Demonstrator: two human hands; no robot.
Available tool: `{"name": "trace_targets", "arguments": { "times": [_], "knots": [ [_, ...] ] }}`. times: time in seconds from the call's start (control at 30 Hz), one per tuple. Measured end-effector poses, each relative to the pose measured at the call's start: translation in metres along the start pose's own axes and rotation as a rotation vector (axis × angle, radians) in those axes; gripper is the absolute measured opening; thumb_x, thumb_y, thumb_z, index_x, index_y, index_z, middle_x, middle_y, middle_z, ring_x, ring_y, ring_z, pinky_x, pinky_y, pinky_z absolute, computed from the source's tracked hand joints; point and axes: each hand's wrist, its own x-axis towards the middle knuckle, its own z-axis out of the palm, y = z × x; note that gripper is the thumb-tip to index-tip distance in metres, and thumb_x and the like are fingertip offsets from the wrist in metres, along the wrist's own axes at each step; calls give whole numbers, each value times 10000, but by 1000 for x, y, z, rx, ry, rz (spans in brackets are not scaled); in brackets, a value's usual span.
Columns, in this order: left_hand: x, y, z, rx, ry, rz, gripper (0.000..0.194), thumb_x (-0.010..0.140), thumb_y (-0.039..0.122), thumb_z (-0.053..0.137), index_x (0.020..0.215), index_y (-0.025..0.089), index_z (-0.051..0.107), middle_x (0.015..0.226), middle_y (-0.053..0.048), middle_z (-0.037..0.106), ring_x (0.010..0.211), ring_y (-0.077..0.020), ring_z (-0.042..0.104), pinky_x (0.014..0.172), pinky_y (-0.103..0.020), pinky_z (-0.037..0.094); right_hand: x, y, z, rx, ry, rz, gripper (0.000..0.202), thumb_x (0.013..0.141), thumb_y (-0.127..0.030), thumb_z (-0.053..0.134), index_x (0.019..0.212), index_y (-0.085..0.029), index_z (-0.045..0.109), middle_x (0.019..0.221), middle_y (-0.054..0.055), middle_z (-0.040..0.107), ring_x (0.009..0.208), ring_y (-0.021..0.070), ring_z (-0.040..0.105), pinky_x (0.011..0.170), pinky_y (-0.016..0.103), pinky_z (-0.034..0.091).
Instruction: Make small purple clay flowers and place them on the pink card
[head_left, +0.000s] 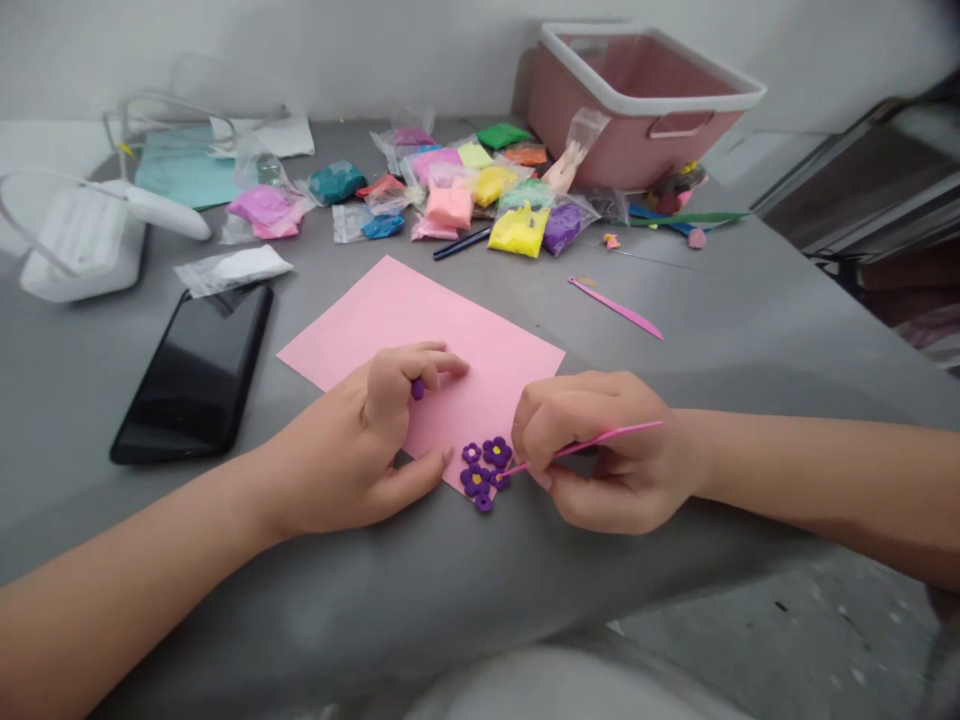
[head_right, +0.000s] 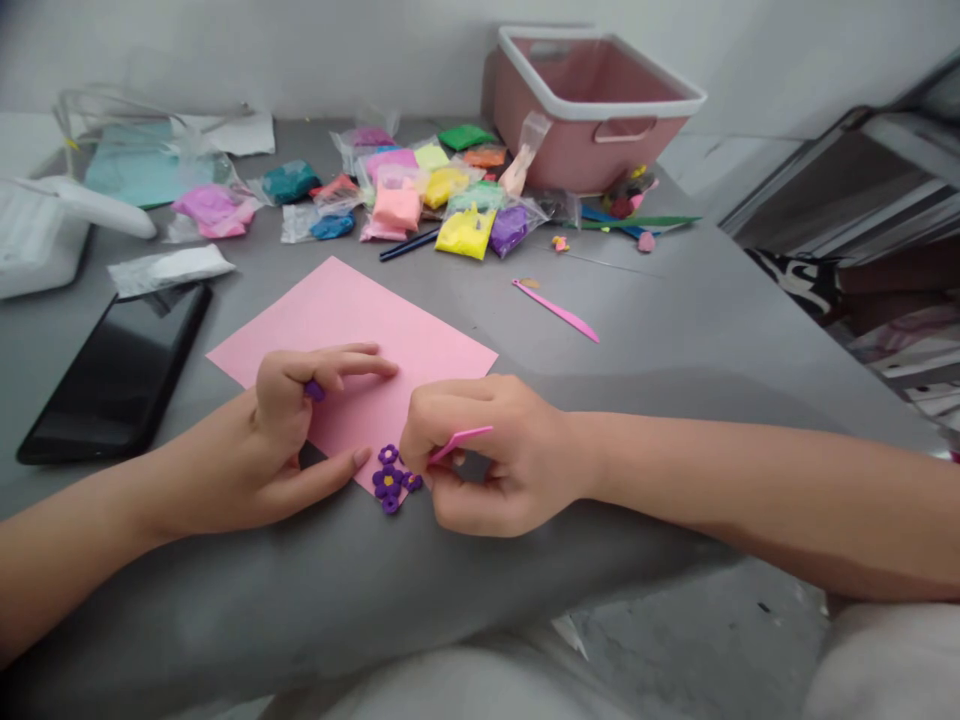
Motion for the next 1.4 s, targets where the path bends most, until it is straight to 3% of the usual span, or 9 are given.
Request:
{"name": "trace_targets", "arguments": {
  "times": [0.8,1.03,1.17,1.4],
  "knots": [
    [0,1,-1,-7,-16,-8,601,820,200,628,1291,280,263,1362,-176,512,1380,-351,445,1073,-587,456,-2,0,0,10,4,8,221,708,-2,473,801,-202,490,664,-8,571,612,96,556,573,201,477],
    [1,3,-1,-35,-15,-32,583,819,184,633,1274,271,280,1332,-165,518,1350,-332,478,1099,-571,444,4,-3,3,-32,144,69,170,784,-37,521,797,-204,488,713,15,594,687,112,604,607,232,496],
    [1,1,-1,-68,-8,-37,647,787,195,656,1305,302,284,1332,-132,516,1329,-344,493,1101,-579,442,6,-2,8,-71,131,112,111,818,-74,535,798,-180,508,723,25,599,689,108,600,612,237,495],
    [2,3,-1,-65,31,0,642,780,136,660,1300,244,302,1279,-150,536,1280,-320,535,1054,-533,487,6,1,8,-72,75,107,74,845,-108,541,797,-163,532,717,22,597,650,85,557,604,220,471]
  ]
}}
